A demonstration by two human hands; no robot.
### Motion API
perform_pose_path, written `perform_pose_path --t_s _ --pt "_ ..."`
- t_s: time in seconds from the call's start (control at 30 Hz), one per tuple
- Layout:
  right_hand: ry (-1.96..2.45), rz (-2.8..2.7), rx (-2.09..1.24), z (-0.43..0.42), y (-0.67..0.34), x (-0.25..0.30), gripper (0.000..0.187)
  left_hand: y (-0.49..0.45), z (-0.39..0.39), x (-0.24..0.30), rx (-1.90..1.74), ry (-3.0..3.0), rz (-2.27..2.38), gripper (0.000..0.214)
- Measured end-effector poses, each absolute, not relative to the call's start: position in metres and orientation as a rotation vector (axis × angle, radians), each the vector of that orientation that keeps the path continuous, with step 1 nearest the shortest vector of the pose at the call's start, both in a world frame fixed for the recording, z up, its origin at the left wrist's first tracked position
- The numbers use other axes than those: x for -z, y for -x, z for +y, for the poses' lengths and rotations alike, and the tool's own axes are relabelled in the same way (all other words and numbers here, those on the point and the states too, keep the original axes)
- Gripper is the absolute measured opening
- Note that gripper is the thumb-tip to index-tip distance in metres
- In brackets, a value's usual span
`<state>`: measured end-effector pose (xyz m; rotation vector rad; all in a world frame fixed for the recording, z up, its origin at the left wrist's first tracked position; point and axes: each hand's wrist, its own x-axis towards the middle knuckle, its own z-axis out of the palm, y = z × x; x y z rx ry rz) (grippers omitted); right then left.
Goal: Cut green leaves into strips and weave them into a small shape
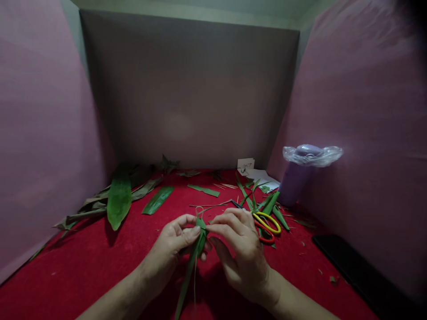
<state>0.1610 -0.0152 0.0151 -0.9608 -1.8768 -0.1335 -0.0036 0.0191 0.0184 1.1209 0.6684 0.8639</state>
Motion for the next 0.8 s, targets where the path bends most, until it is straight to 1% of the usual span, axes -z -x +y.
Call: perform_pose_path --t_s 0.27,0.43,0.7,0.8 --pt "0.985 -1.850 0.123 -0.014 -0.161 -0.012 0.016 0.001 0.017 -0.022 -0.936 -1.047 0.635 0.006" --pt "1.010 -1.838 0.105 -0.011 -0.162 -0.009 0.013 0.001 0.015 -0.021 -0.934 -1.047 0.607 0.012" --pt "0.983 -1.867 0.054 -0.011 -0.162 -0.004 0.016 0.000 0.016 -0.018 -0.905 -1.170 0.646 0.015" --pt "0.964 -1.860 0.057 -0.011 -0.161 -0.004 0.016 -0.001 0.017 -0.019 -0.943 -1.224 0.662 0.013"
